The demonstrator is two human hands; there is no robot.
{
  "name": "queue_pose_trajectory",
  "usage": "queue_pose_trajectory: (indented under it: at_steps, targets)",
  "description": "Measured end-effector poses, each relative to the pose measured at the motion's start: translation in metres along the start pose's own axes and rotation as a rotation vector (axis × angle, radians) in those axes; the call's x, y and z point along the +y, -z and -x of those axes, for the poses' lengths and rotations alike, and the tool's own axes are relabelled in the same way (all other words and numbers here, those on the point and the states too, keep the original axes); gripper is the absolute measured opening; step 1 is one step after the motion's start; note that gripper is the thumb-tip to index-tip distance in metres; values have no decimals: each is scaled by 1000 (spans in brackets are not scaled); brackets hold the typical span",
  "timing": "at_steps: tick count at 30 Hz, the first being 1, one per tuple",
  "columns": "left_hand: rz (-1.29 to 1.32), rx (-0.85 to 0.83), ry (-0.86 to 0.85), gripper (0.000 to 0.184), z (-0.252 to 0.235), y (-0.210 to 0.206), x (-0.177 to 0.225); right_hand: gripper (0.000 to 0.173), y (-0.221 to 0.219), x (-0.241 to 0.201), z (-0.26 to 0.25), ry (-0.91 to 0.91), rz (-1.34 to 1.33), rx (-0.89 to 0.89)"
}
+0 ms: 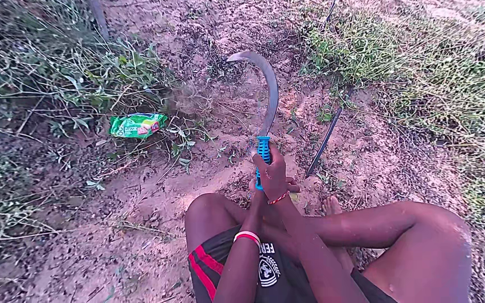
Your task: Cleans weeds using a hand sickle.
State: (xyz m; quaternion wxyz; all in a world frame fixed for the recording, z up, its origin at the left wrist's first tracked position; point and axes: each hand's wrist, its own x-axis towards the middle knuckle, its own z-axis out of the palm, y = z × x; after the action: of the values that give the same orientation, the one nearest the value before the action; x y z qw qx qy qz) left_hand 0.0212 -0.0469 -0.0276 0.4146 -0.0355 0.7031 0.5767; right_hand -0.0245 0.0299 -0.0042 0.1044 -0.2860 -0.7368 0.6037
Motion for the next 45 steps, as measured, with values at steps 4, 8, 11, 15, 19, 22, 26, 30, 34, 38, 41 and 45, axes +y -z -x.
queue_pose_trajectory:
  at_steps: [4, 8, 11, 15, 19, 22, 26, 30, 34, 38, 41, 45]
  targets:
    - [-477, -500, -140, 31, -73, -15, 17, 38, 47, 7, -69, 191, 62, 227]
    - [-392, -706, -102, 31, -91, -21, 23, 46, 105, 52, -133, -70, 508, 176]
    - [-367, -751, -134, 30, -108, -23, 5, 48, 129, 85, -129, -425, 708, -134]
    - [-342, -763, -153, 31, -117, -23, 2, 43, 133, 96, -72, -436, 579, -52]
    - [-355, -767, -133, 32, -115, -23, 2, 41, 154, 106, -41, -445, 431, 64]
    - [-350, -763, -121, 31, -114, -23, 2, 43, 155, 107, -27, -387, 434, 171]
    - [-327, -761, -102, 30, -114, -24, 3, 46, 146, 95, -38, -332, 480, 210]
    - [-325, -759, -119, 29, -114, -23, 0, 45, 130, 77, -81, -246, 459, 214]
    - [-312, -758, -108, 29, -116, -22, 1, 47, 111, 58, -122, -194, 536, 231]
    - [-314, -779, -89, 28, -114, -22, 2, 48, 103, 88, -126, -410, 666, -104]
    - [-316, -773, -94, 28, -116, -22, 8, 51, 102, 86, -114, -409, 666, -139]
    - [-326, -797, -86, 30, -116, -23, 3, 50, 128, 82, -62, -424, 750, -102]
